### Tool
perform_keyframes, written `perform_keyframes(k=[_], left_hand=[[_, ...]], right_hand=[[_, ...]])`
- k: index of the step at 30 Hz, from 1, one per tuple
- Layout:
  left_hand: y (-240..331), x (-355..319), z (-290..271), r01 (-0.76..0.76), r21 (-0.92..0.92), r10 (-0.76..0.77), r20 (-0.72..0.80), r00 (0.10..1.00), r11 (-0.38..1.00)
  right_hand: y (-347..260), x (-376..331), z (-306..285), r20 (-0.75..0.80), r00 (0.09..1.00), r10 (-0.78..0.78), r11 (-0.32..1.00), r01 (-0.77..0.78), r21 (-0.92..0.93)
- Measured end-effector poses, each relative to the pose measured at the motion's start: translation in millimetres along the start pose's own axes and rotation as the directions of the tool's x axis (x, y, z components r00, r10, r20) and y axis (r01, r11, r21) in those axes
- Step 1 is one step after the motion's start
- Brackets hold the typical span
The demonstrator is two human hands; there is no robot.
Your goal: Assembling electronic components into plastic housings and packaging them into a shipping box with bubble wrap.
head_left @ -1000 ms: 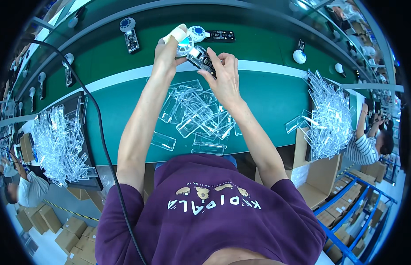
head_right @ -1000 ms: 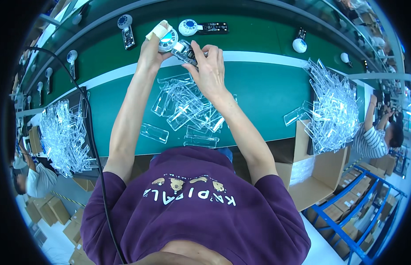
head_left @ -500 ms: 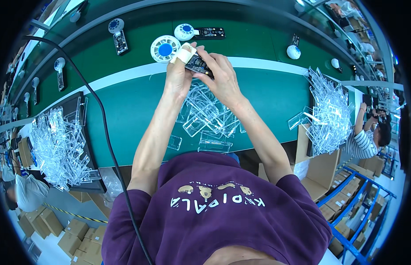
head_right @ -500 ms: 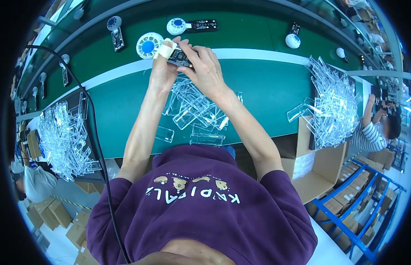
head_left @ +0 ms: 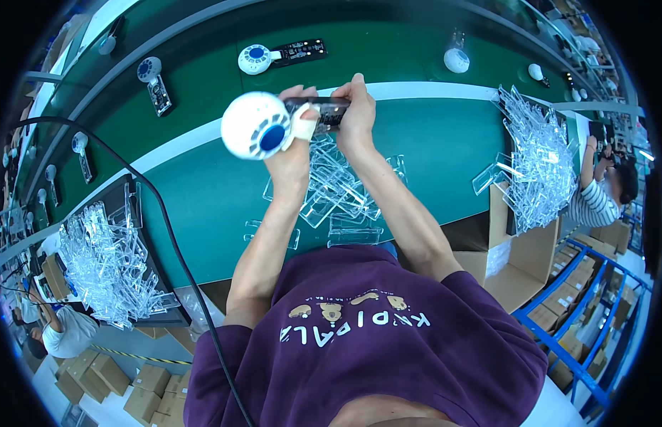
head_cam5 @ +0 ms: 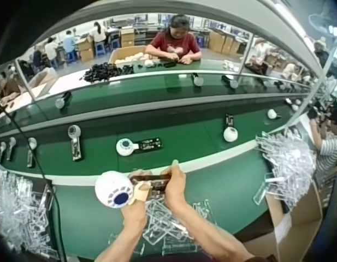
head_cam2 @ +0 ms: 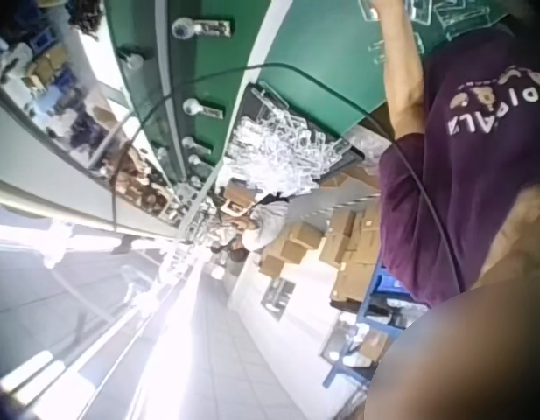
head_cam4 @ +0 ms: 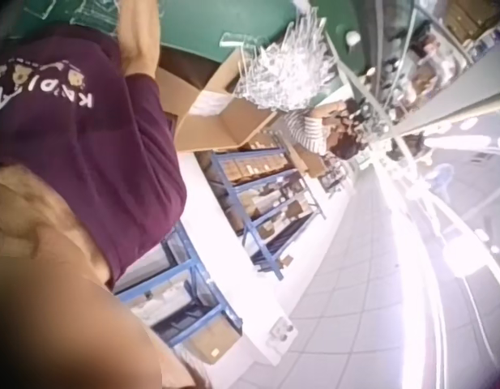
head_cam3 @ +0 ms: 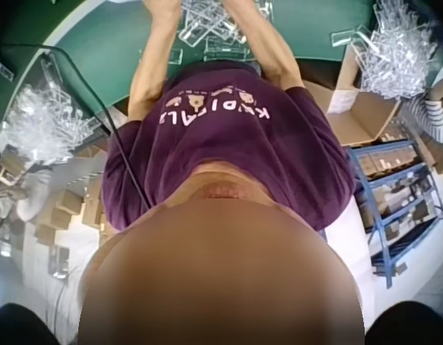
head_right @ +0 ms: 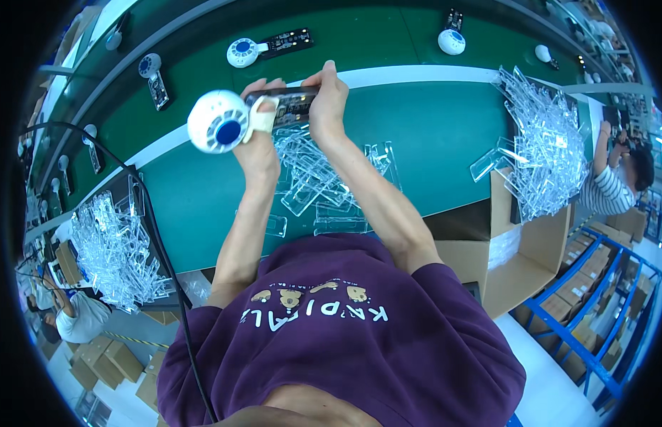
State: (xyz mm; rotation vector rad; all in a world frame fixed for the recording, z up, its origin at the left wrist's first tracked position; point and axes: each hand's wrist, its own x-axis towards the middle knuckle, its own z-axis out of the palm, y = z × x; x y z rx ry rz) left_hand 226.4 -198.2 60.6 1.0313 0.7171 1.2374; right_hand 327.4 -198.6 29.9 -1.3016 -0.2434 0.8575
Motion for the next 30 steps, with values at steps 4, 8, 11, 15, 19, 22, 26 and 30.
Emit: perform_keyframes(k=[4, 8, 11, 15, 19, 22, 26, 30], left_hand=[[-32, 48, 4, 0.126, 0.159, -0.123, -0.028, 0.992, 0.979], [-50, 100, -45, 0.004, 0.723, 0.119, -0.120, 0.986, 0.691], [-69, 148, -105, 0.253, 0.892, 0.241, -0.357, 0.902, 0.374], [-78, 176, -139, 0.462, 0.538, -0.378, -0.266, 0.887, 0.705], [-76, 174, -138, 0.371, 0.528, -0.236, -0.306, 0.922, 0.764], [-71, 164, -115, -0.037, 0.748, 0.199, -0.128, 0.972, 0.663], [-2, 135, -68, -0.407, 0.895, 0.582, 0.235, 0.779, 0.182], [9, 125, -33, -0.505, 0.734, 0.568, 0.198, 0.799, 0.455]], right_hand=[[21, 55, -7, -0.190, 0.977, 0.101, 0.993, -0.110, -0.038], [26, 168, -56, -0.382, 0.921, -0.071, 0.986, 0.008, -0.166], [18, 225, -89, -0.395, 0.905, -0.160, 0.945, 0.025, -0.326], [-4, 196, -98, 0.207, 0.769, -0.604, 0.190, 0.391, -0.901], [-44, 99, -141, 0.123, 0.992, 0.007, 0.280, 0.116, -0.953], [-24, 4, -206, 0.143, 0.978, 0.151, 0.304, 0.092, -0.948], [9, -73, -211, 0.204, 0.979, -0.020, 0.261, 0.202, -0.944], [29, -87, -204, 0.084, 0.987, -0.134, 0.224, 0.113, -0.968]])
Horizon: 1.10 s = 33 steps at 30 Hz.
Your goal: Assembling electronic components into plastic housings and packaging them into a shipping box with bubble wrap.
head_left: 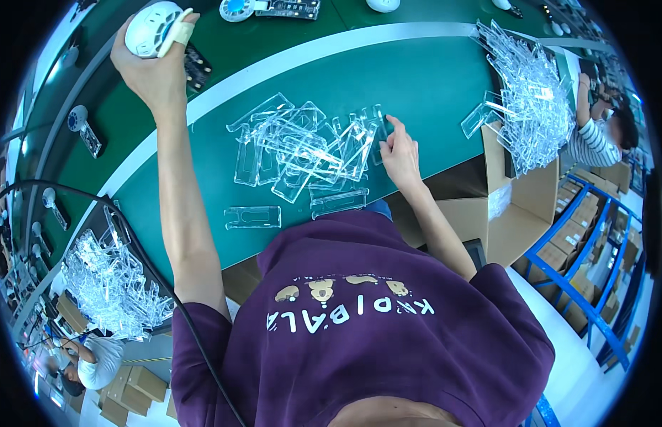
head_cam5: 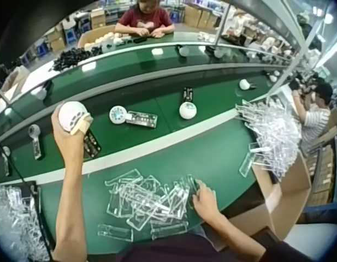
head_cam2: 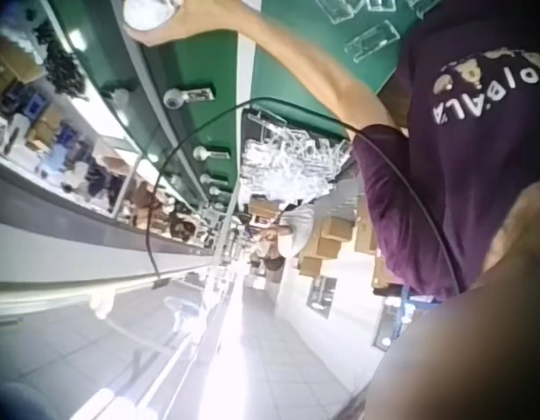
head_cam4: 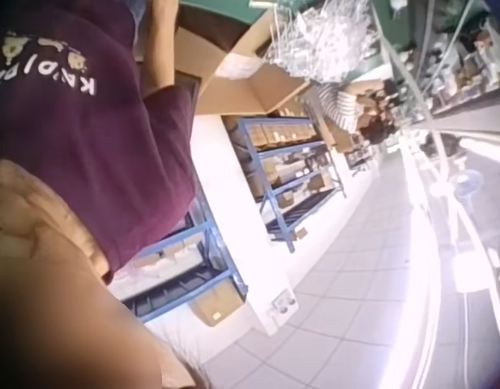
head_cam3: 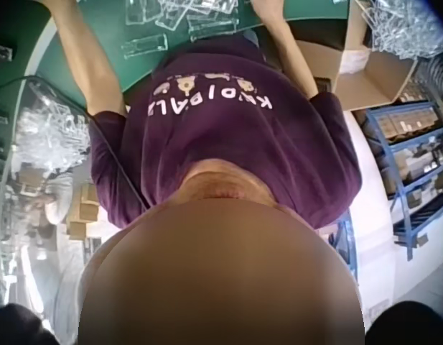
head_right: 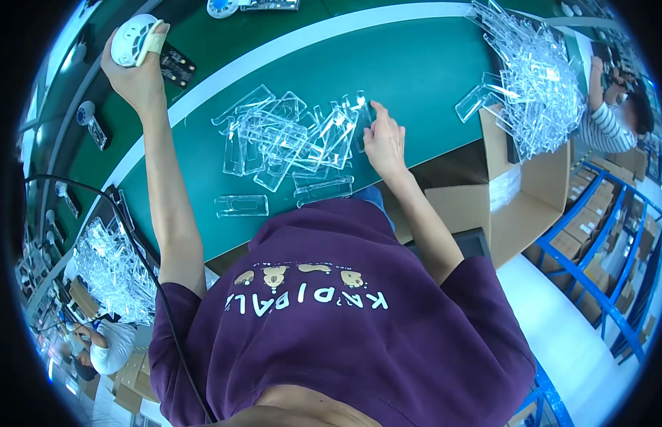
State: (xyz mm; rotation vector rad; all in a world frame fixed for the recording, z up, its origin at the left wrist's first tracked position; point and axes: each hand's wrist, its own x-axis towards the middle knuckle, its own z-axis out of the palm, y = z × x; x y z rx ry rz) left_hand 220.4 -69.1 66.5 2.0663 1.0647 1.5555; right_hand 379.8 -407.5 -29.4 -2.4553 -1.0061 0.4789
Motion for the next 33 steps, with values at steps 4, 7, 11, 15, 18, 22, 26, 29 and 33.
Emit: perform_keyframes(k=[4, 7, 11, 15, 18, 22, 26, 29, 33], left_hand=[[10, -4, 4, 0.367, -0.674, -0.412, 0.102, 0.906, 0.641], [25, -20, 8, 0.597, -0.760, -0.520, 0.411, 0.749, 0.259], [39, -41, 16, 0.698, -0.693, -0.501, 0.547, 0.671, 0.178], [57, -61, 29, 0.740, -0.670, -0.464, 0.635, 0.617, 0.067], [72, -74, 37, 0.769, -0.639, -0.503, 0.671, 0.545, -0.019], [91, -90, 59, 0.766, -0.642, -0.534, 0.641, 0.551, 0.021], [111, -99, 82, 0.751, -0.660, -0.626, 0.579, 0.522, 0.015], [121, -101, 94, 0.753, -0.656, -0.629, 0.562, 0.537, 0.056], [133, -106, 108, 0.730, -0.681, -0.659, 0.520, 0.544, 0.065]], right_hand=[[8, 16, 2, -0.202, 0.945, -0.256, 0.964, 0.236, -0.120], [-1, 10, 4, -0.190, 0.959, -0.212, 0.969, 0.181, -0.169], [-8, 7, 6, -0.160, 0.985, -0.065, 0.996, 0.054, -0.073], [3, 19, -1, -0.134, 0.988, 0.080, 0.987, -0.059, 0.151], [15, 33, -18, -0.245, 0.969, 0.030, 0.984, 0.014, 0.178], [-31, 48, -62, -0.161, 0.987, 0.026, 0.811, 0.073, 0.581], [-61, 60, -71, -0.179, 0.859, -0.480, 0.857, 0.503, 0.116], [-68, 66, -68, -0.142, 0.810, -0.568, 0.823, 0.559, -0.106], [-70, 80, -63, -0.120, 0.820, -0.559, 0.829, 0.552, -0.091]])
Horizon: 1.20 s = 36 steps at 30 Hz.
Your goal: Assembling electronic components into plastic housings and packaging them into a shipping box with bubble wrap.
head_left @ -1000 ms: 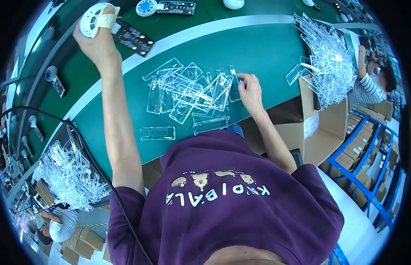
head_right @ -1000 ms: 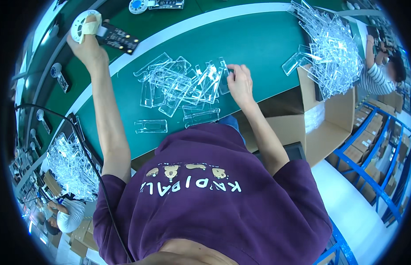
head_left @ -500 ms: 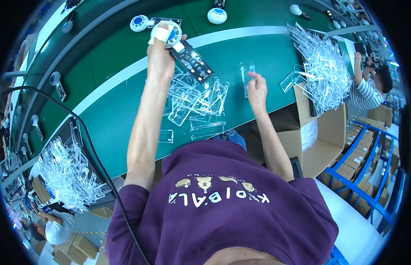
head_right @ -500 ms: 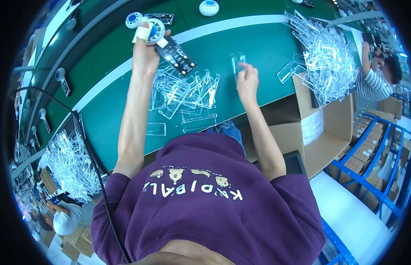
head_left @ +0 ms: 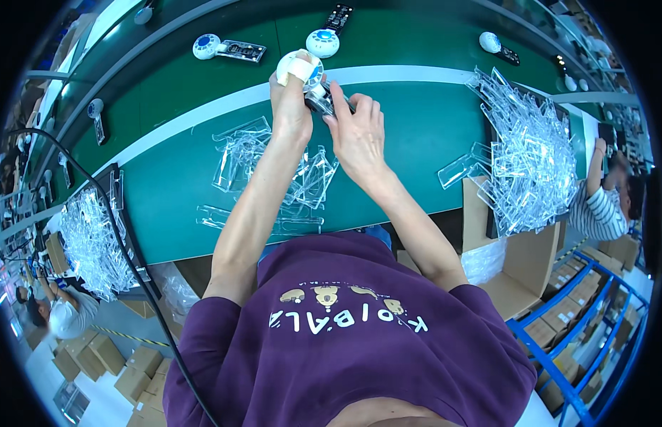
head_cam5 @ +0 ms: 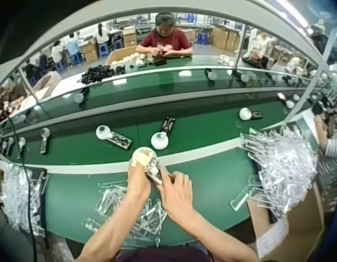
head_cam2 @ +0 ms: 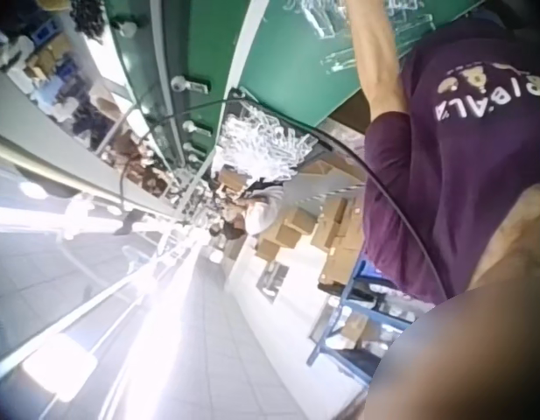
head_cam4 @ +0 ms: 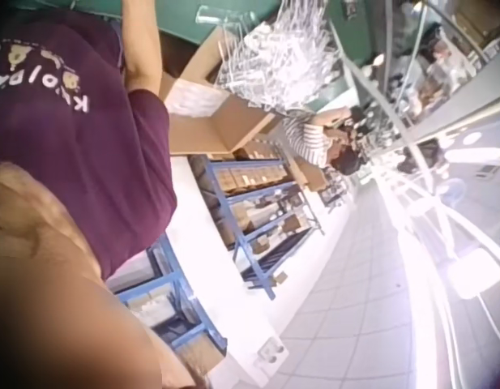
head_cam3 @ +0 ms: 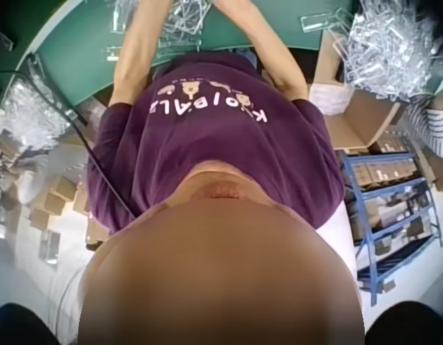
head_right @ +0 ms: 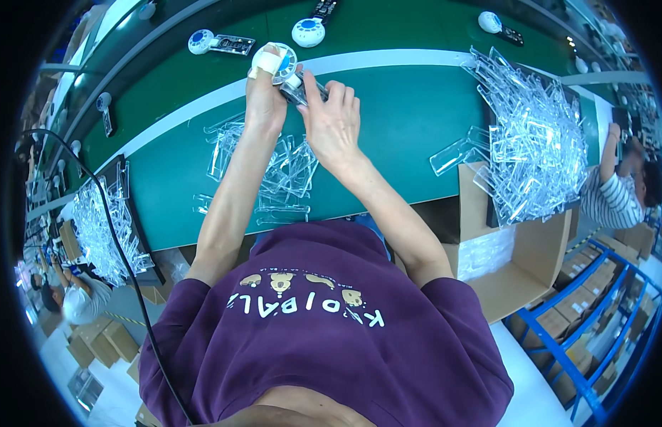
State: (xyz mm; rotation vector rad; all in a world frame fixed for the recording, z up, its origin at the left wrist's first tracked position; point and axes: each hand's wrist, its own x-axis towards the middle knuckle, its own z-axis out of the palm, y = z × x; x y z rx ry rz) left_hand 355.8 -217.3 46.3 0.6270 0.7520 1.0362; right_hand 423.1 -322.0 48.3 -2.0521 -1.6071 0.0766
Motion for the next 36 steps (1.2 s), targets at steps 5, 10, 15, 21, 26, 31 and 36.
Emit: perform_keyframes(k=[5, 10, 15, 21, 26, 31, 36], left_hand=[[4, 5, 2, -0.057, 0.007, 0.058, -0.034, 0.998, 0.998], [13, 9, -7, -0.160, -0.019, 0.161, 0.086, 0.983, 0.987], [15, 7, -24, 0.206, -0.123, -0.165, 0.280, 0.946, 0.971], [13, 0, -15, -0.072, 0.085, 0.065, 0.088, 0.994, 0.994], [12, -15, -1, -0.306, 0.361, 0.251, 0.192, 0.949, 0.881], [0, -6, -2, -0.325, 0.263, 0.274, 0.212, 0.938, 0.908], [-17, 59, -9, -0.329, 0.664, 0.241, 0.224, 0.944, 0.672]], right_hand=[[9, -2, 4, -0.031, 0.999, -0.034, 0.990, 0.038, 0.132], [10, 5, 1, 0.042, 0.999, 0.011, 0.971, -0.021, 0.240], [16, 19, -3, 0.016, 0.994, -0.110, 0.969, 0.103, 0.223], [8, 42, 34, 0.344, 0.754, 0.559, 0.063, -0.453, 0.889], [16, 65, 54, 0.373, 0.582, 0.722, -0.177, -0.365, 0.914], [27, 73, 60, 0.298, 0.621, 0.725, -0.074, -0.360, 0.930], [72, 120, 84, 0.293, 0.574, 0.765, -0.087, -0.359, 0.929]])
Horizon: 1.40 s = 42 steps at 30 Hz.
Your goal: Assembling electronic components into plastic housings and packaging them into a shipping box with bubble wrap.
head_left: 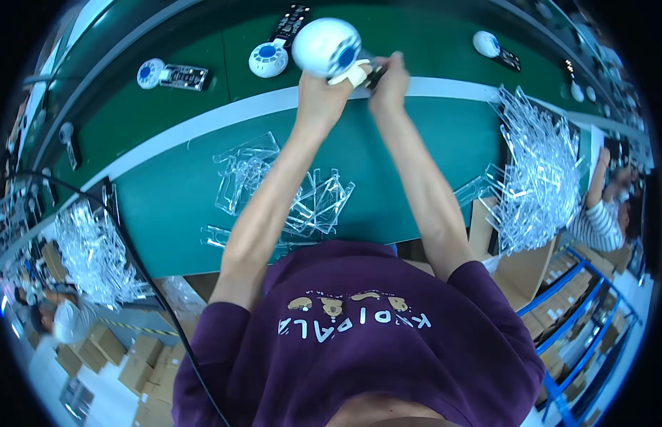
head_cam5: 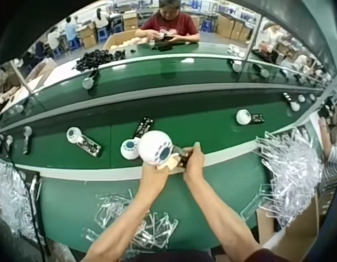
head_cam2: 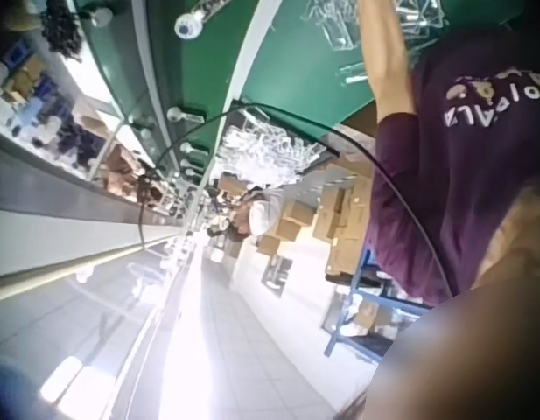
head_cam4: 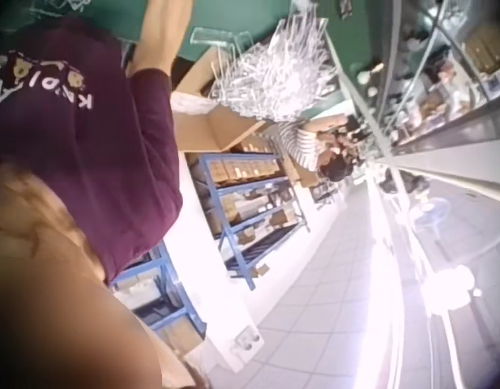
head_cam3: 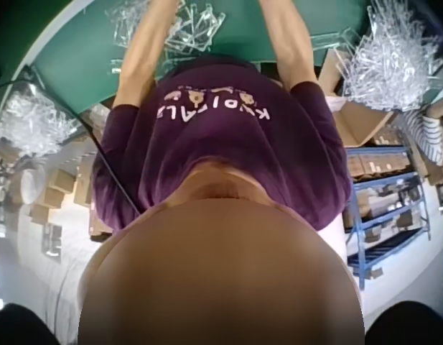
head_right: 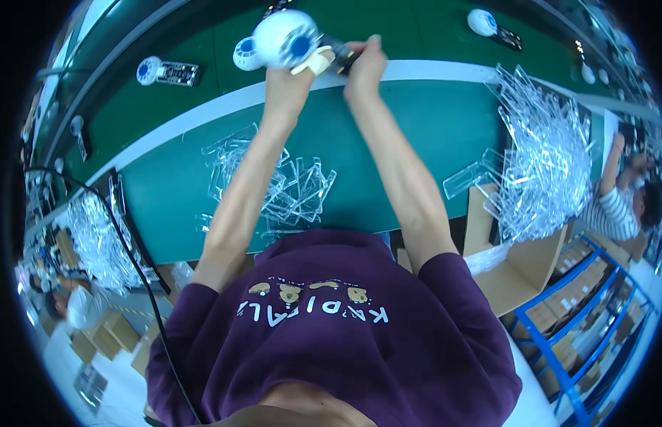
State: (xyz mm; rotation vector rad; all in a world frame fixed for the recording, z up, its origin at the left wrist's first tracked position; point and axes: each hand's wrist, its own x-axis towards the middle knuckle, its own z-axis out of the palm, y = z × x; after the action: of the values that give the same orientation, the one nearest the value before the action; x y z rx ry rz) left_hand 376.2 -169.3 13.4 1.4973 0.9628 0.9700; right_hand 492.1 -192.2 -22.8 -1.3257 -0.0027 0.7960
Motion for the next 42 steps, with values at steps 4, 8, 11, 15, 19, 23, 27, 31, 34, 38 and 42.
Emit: perform_keyframes(k=[4, 8, 11, 15, 19, 23, 27, 31, 34, 38, 42], left_hand=[[-16, 26, -59, -0.144, 0.726, 0.419, -0.214, 0.882, 0.673], [-36, 50, -81, 0.286, 0.710, -0.078, -0.311, 0.947, 0.643], [-73, 62, -110, 0.358, 0.509, -0.301, -0.193, 0.934, 0.783], [-53, 46, -118, 0.318, 0.585, -0.290, -0.144, 0.946, 0.746], [-26, 51, -111, 0.116, 0.692, -0.058, -0.107, 0.993, 0.713], [26, 36, -131, -0.317, 0.586, 0.504, -0.185, 0.844, 0.746], [47, 24, -157, -0.102, 0.435, 0.301, -0.419, 0.856, 0.895], [19, 23, -169, -0.114, -0.248, 0.028, -0.326, 0.945, 0.962], [-1, 18, -155, 0.060, -0.651, -0.214, -0.161, 0.963, 0.757], [9, -4, -115, 0.128, -0.638, -0.275, -0.138, 0.951, 0.759], [-4, -9, -83, 0.155, -0.712, -0.344, -0.129, 0.930, 0.685]], right_hand=[[-23, 110, -26, -0.021, 0.931, -0.365, 0.871, 0.333, -0.361], [-52, 148, -54, 0.200, 0.739, -0.643, 0.360, 0.523, -0.773], [-54, 107, -36, 0.565, 0.483, -0.669, 0.007, 0.765, -0.644], [-15, -51, -4, 0.867, 0.494, -0.067, 0.341, 0.827, -0.446], [37, -106, -17, 0.984, 0.172, 0.049, 0.147, 0.973, -0.178], [42, -121, -15, 0.923, 0.285, 0.260, 0.024, 0.953, -0.301], [21, -123, -35, 0.913, 0.234, 0.335, 0.074, 0.959, -0.273], [-13, -127, -68, 0.872, 0.387, 0.299, -0.014, 0.916, -0.401], [-36, -139, -82, 0.721, 0.607, 0.336, -0.121, 0.786, -0.606], [-64, -151, -84, 0.763, 0.637, 0.110, -0.084, 0.771, -0.631], [-49, -151, -57, 0.851, 0.493, -0.181, -0.070, 0.857, -0.511]])
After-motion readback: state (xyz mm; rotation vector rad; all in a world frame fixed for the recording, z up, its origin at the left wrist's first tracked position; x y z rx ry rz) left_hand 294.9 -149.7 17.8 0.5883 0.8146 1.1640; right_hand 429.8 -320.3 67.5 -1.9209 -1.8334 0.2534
